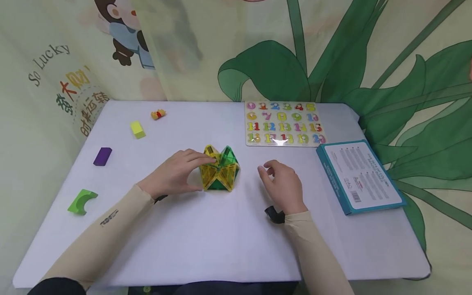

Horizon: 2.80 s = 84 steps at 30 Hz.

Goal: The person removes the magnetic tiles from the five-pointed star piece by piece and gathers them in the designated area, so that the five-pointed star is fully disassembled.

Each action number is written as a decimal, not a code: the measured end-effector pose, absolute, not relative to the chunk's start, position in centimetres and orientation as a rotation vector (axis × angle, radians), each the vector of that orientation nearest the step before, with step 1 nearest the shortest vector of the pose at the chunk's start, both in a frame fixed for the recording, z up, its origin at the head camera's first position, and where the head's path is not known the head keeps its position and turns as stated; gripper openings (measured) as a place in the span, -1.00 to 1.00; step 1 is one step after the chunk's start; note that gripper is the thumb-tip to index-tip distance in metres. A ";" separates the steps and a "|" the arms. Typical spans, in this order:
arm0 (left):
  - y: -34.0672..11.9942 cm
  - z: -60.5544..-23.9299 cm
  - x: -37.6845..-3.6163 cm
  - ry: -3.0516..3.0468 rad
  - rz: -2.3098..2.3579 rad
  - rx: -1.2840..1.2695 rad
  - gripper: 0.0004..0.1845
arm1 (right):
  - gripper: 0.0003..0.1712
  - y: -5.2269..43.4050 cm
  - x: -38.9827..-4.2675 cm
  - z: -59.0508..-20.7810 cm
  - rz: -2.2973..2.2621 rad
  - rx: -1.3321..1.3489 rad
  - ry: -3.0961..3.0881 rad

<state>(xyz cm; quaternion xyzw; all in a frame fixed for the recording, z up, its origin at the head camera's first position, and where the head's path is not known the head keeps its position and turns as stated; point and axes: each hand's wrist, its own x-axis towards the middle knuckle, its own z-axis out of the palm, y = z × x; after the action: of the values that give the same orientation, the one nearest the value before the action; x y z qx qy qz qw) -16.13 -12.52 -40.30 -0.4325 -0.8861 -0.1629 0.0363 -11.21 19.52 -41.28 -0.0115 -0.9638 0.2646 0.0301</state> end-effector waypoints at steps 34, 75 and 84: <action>-10.1 -41.1 -17.7 -2.488 0.178 -1.436 -0.42 | -0.78 11.0 -10.6 -43.3 0.537 0.513 -2.831; -10.5 -41.8 -18.3 -2.425 0.160 -1.489 -0.29 | -0.89 10.9 -10.4 -44.1 0.588 0.576 -2.699; -10.7 -41.8 -18.4 -2.419 0.153 -1.491 -0.25 | -0.92 11.2 -10.4 -44.1 0.599 0.578 -2.689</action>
<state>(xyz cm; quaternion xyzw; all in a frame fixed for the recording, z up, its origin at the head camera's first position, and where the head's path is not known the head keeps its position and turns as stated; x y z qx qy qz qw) -18.38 -10.68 -41.81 -0.5183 -0.8407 0.0532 0.1476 -10.39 11.17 -44.07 0.2025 -0.9426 0.2101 0.1625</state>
